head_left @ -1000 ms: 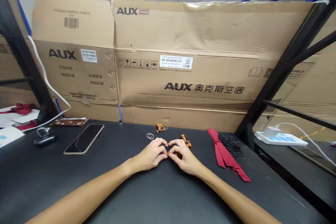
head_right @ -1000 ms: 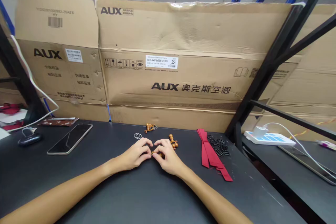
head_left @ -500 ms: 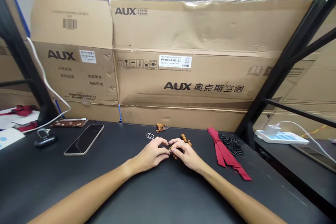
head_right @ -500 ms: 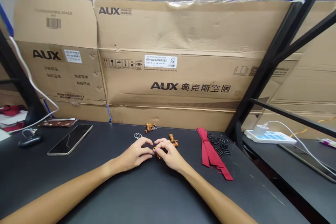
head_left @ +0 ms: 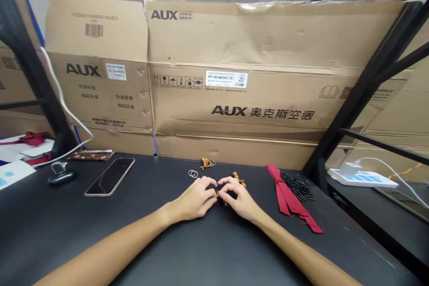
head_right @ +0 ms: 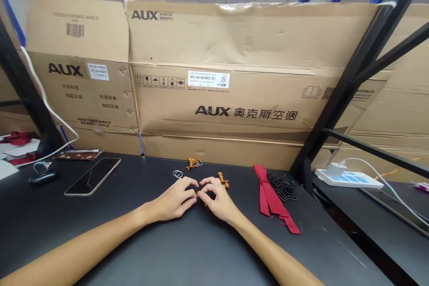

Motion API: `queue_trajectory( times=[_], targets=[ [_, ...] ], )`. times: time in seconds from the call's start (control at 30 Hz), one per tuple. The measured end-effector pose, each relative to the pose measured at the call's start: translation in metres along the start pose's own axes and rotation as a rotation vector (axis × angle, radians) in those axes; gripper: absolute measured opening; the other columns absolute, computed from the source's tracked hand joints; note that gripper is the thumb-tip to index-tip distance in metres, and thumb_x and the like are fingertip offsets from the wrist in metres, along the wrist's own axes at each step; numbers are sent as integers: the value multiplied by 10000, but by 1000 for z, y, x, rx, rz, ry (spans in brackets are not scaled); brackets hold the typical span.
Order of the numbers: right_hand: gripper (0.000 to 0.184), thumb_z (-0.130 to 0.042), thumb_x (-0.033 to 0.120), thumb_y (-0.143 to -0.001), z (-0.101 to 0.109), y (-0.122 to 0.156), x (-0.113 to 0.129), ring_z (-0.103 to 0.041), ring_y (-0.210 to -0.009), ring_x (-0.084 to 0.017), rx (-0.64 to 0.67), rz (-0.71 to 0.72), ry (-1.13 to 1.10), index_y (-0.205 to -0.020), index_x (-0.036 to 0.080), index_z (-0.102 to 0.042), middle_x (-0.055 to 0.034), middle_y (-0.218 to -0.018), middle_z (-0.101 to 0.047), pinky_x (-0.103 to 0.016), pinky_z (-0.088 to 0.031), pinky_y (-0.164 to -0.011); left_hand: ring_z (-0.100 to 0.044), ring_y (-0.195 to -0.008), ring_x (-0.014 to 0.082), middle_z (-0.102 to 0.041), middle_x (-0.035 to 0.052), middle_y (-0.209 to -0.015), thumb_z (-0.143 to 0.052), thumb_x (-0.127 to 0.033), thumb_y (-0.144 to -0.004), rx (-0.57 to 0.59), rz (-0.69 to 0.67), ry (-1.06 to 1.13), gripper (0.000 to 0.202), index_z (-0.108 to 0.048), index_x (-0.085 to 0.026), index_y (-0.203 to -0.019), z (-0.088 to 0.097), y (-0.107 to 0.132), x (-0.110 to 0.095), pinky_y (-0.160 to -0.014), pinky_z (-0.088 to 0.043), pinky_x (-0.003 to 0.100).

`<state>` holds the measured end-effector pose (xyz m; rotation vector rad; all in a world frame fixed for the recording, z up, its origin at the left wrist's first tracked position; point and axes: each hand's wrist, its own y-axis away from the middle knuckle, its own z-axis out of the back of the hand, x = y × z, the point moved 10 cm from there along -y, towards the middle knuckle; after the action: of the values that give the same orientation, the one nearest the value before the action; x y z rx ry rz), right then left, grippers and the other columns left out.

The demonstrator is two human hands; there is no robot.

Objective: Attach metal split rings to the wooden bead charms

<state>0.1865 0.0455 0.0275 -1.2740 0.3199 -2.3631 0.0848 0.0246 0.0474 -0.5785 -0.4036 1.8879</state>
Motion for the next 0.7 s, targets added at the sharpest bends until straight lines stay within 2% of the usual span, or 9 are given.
queue_trajectory(
  times=[0.23, 0.43, 0.7],
  targets=[
    [293, -543, 363, -873, -3, 1, 2, -525, -1078, -223, 12, 8, 17, -639, 199, -610, -74, -1093, -581, -422, -347, -995, -491, -1117, 222, -537, 111, -1153, -489, -216, -916, 23, -24, -87, 149, -628, -160, -908, 2, 0, -9, -987, -428, 370],
    [277, -547, 357, -869, -3, 1, 2, -524, -1071, -220, 4, 25, 28, -653, 199, -617, -75, -1084, -583, -411, -353, -987, -503, -1096, 228, -545, 118, -1129, -540, -274, -900, 8, -15, -60, 180, -624, -154, -794, 1, 1, -5, -959, -442, 372],
    [272, -537, 347, -870, 1, -1, -2, -535, -1041, -218, -39, 21, 61, -648, 201, -597, -65, -1071, -596, -433, -358, -973, -495, -1109, 225, -523, 112, -1173, -495, -202, -913, -14, -23, -21, 151, -639, -162, -892, 4, 0, -6, -976, -441, 381]
  ],
)
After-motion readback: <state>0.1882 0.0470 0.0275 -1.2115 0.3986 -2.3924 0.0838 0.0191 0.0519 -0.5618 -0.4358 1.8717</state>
